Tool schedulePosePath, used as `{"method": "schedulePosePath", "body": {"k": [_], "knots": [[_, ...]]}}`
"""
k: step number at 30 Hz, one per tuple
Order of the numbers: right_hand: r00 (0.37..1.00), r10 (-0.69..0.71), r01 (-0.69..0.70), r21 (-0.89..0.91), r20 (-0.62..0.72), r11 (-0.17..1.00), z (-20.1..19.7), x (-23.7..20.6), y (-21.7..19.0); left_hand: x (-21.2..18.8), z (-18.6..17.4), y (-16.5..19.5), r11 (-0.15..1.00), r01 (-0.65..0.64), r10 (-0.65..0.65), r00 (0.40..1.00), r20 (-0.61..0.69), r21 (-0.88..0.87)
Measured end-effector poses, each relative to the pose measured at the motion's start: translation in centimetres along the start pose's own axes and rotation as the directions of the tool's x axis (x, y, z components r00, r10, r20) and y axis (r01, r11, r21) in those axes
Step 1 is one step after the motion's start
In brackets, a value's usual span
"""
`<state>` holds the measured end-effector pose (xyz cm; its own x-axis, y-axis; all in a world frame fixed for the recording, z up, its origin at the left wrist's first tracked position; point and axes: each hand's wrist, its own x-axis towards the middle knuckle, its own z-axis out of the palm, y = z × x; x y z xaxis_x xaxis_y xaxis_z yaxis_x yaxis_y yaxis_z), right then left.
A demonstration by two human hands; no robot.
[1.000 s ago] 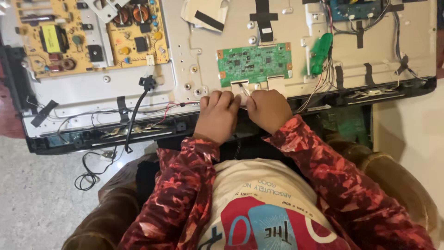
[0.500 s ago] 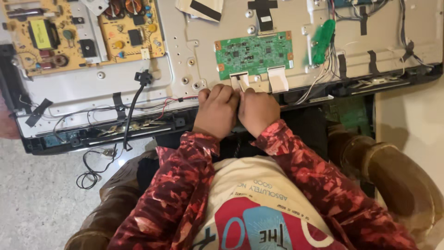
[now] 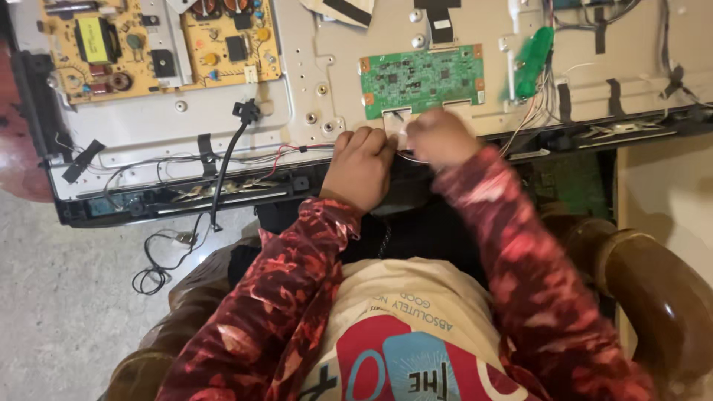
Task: The person works on the internal components of a disassembled television, using a screwdriver to remove screws and a toothbrush to clean a circuit board. They manipulate wires and connectors while seated.
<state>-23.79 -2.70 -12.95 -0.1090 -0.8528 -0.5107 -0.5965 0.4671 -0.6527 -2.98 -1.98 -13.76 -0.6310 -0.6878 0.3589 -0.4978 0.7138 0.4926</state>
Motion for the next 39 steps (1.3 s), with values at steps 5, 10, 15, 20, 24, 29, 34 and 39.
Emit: {"method": "schedulePosePath", "body": {"k": [5,10,15,20,24,29,34,39], "knots": [[0.916,0.289,-0.314,0.048,0.278,0.948,-4.8,1.8,-1.9,0.0,0.3,-0.1,1.0,-0.006,0.006,0.999,-0.034,0.004],[0.985,-0.125,0.13,-0.036,0.117,0.991,-1.2,1.2,-1.1,0.1,0.2,0.0,0.999,0.036,-0.036,0.999,0.003,-0.017],[0.995,-0.064,0.054,0.121,0.076,0.991,-1.4,-5.7,1.1,0.6,-0.7,-0.4,0.964,0.149,-0.163,0.985,-0.049,-0.219],[0.982,-0.136,0.149,0.088,-0.134,0.985,-6.0,-11.0,3.4,1.8,-0.7,-0.2,0.939,0.293,-0.309,0.949,-0.063,-0.181],[0.888,-0.327,0.24,-0.279,-0.324,0.93,-9.1,-8.8,4.1,4.4,0.7,1.2,0.839,0.543,-0.544,0.839,0.033,0.027],[0.891,-0.243,0.078,-0.397,-0.385,0.915,-7.0,-3.6,2.7,7.9,2.6,3.4,0.684,0.712,-0.728,0.682,0.079,0.158],[0.866,-0.292,0.069,-0.483,-0.406,0.873,-4.2,-1.3,2.5,8.1,3.8,3.1,0.657,0.747,-0.752,0.659,0.013,0.105],[0.871,-0.268,0.114,-0.362,-0.411,0.925,-4.9,-0.6,5.0,6.4,5.4,2.9,0.605,0.769,-0.772,0.63,0.085,-0.204]]}}
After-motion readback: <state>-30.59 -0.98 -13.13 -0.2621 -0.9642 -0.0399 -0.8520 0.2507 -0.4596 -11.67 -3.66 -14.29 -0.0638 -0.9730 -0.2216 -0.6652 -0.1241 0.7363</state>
